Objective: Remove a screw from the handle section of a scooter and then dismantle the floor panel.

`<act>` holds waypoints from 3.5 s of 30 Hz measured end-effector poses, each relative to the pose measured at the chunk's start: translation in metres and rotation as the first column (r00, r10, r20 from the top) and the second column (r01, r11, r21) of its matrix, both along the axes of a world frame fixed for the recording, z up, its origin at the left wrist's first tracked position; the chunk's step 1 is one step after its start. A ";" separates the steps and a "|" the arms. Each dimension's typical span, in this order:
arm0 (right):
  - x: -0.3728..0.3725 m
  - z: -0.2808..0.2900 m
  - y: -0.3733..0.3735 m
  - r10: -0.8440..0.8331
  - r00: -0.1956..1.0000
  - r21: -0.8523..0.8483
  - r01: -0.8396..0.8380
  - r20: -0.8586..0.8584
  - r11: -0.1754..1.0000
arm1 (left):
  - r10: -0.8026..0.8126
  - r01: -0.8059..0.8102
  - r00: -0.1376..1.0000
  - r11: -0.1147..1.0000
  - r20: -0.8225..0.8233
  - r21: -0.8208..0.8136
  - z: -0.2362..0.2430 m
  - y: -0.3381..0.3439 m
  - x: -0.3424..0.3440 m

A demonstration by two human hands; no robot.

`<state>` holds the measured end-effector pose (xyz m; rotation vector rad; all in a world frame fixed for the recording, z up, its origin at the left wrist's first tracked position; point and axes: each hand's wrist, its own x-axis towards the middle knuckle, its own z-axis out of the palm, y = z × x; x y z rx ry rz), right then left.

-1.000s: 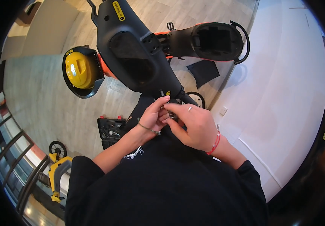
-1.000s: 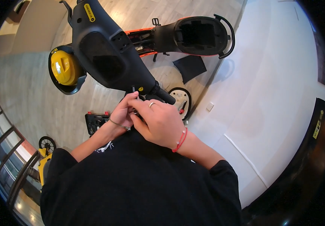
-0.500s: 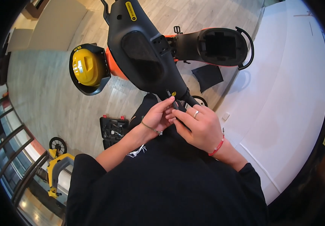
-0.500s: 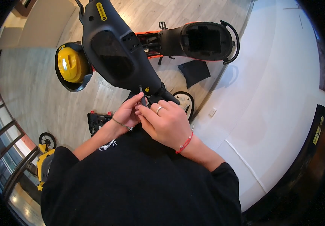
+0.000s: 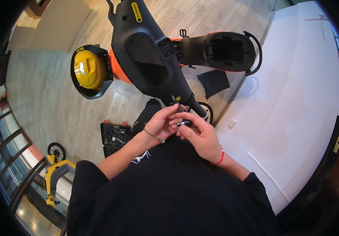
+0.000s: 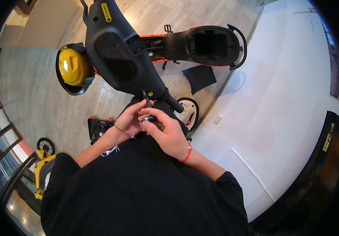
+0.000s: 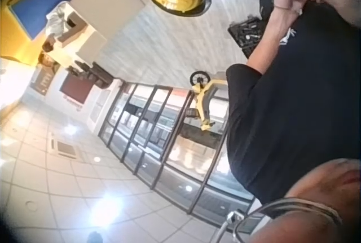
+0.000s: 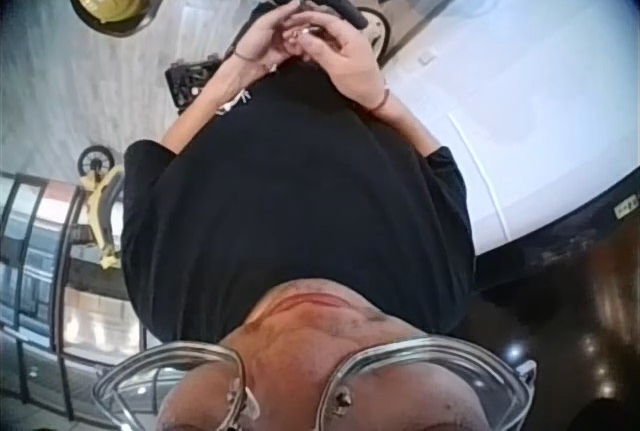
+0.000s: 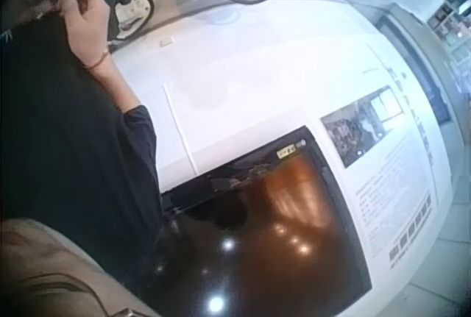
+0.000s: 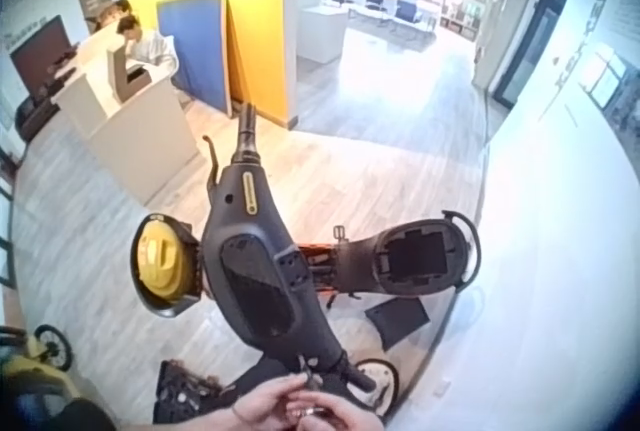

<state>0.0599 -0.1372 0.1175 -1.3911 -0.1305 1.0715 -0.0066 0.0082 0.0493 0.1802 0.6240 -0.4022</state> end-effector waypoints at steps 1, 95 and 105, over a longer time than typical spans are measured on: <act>0.009 0.003 -0.004 0.196 0.891 -0.136 -0.153 0.408 0.979 | 0.011 -0.010 0.999 1.000 -0.031 0.029 -0.010 -0.002 -0.002; 0.047 0.075 0.140 -0.314 0.692 0.007 0.408 0.650 0.913 | -0.069 -0.003 0.894 0.987 0.442 0.158 0.023 0.223 0.090; 0.065 0.068 0.135 -0.248 0.672 0.057 0.294 0.698 0.954 | -0.017 -0.074 0.925 0.972 0.380 0.225 0.029 0.216 0.092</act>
